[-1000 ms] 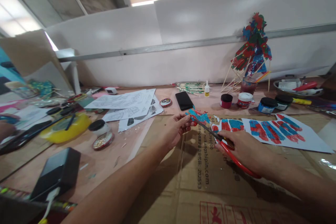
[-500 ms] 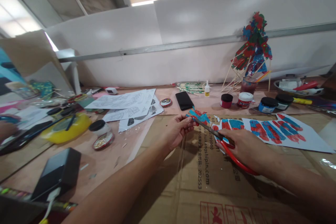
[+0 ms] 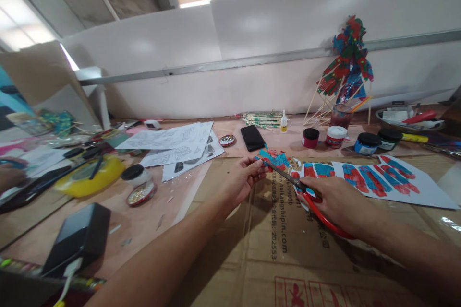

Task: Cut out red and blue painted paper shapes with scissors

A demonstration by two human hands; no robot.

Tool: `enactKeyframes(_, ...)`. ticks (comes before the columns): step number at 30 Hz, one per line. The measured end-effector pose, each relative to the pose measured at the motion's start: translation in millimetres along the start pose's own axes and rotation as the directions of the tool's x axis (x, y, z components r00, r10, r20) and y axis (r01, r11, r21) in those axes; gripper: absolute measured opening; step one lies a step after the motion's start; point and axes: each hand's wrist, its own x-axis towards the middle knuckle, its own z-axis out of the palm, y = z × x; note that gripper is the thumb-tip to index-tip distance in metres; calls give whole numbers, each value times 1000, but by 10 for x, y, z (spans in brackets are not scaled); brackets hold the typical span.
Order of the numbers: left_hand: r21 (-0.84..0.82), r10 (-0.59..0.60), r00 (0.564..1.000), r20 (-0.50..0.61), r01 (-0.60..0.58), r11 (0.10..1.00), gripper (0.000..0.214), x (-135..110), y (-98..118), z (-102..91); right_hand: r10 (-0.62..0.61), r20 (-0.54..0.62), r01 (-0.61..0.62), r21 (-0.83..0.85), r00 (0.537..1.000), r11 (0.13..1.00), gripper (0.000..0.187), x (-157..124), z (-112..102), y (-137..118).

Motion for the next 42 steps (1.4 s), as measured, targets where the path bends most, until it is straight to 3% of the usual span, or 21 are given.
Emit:
enactKeyframes(14, -5, -25, 1000, -8, 25, 1000, 10, -18, 19, 27, -10, -35, 9, -33, 999, 999, 29, 0, 2, 14)
enactKeyframes(24, 94, 53, 998, 41, -56, 994, 20, -16, 61, -7, -52, 124, 20, 246, 991, 969, 38, 18, -129, -1)
enactKeyframes(32, 115, 114, 991, 71, -122, 986, 20, 4, 70, -26, -131, 145, 66, 383, 981, 921, 36, 6, -127, 26)
enactKeyframes(42, 108, 102, 992, 70, -109, 988, 25, 11, 72, -41, -127, 122, 74, 368, 984, 927, 36, 20, -110, 12)
